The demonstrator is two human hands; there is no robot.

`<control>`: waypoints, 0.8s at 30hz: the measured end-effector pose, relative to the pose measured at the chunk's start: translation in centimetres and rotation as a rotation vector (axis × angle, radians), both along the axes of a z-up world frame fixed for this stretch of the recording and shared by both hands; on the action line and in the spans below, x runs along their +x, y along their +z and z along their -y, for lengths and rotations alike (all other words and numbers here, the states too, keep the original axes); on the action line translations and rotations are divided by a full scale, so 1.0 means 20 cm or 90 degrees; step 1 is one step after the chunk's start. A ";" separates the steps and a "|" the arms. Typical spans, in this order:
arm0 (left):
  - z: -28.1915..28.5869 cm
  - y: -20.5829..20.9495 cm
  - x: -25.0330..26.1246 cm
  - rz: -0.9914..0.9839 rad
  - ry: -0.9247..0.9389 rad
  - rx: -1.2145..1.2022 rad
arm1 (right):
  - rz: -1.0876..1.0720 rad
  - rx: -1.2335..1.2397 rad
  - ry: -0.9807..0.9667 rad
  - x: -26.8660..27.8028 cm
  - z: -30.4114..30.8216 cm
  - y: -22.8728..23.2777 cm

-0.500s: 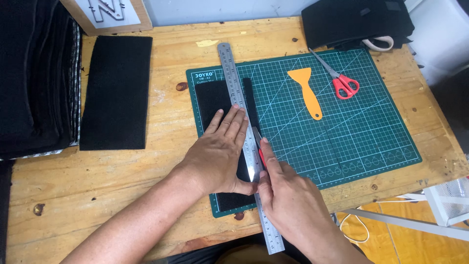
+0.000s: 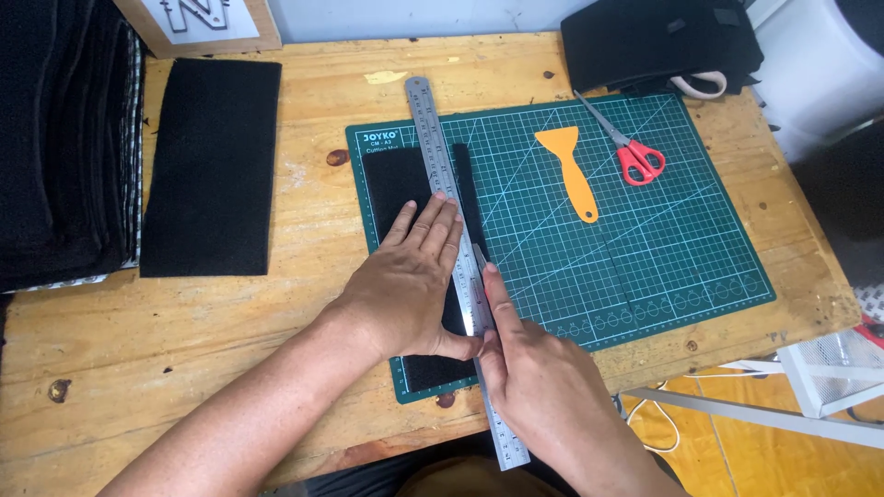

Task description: Cutting a piece of black foam material using a metal ruler and a utility knife on a cutting mat.

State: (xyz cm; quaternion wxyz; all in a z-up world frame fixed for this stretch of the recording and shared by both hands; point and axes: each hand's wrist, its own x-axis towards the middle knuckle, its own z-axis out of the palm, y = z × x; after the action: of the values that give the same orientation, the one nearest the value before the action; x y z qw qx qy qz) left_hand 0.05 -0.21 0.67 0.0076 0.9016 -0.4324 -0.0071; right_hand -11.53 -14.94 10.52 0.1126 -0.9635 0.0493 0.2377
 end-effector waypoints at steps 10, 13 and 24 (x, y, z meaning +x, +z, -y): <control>0.01 0.08 0.00 -0.081 0.013 0.089 | 0.029 -0.017 0.047 -0.13 0.04 -0.05; 0.02 0.11 0.00 -0.108 0.017 0.119 | 0.036 -0.025 0.050 -0.15 0.04 -0.07; 0.02 0.07 0.00 -0.090 0.018 0.092 | 0.012 -0.018 0.049 -0.23 0.05 -0.07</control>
State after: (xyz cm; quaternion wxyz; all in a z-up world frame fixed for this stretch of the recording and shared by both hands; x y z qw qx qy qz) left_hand 0.05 -0.56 2.13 -0.0271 0.9031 -0.4164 -0.1018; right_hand -16.23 -16.02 9.06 0.0902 -0.9683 0.0142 0.2324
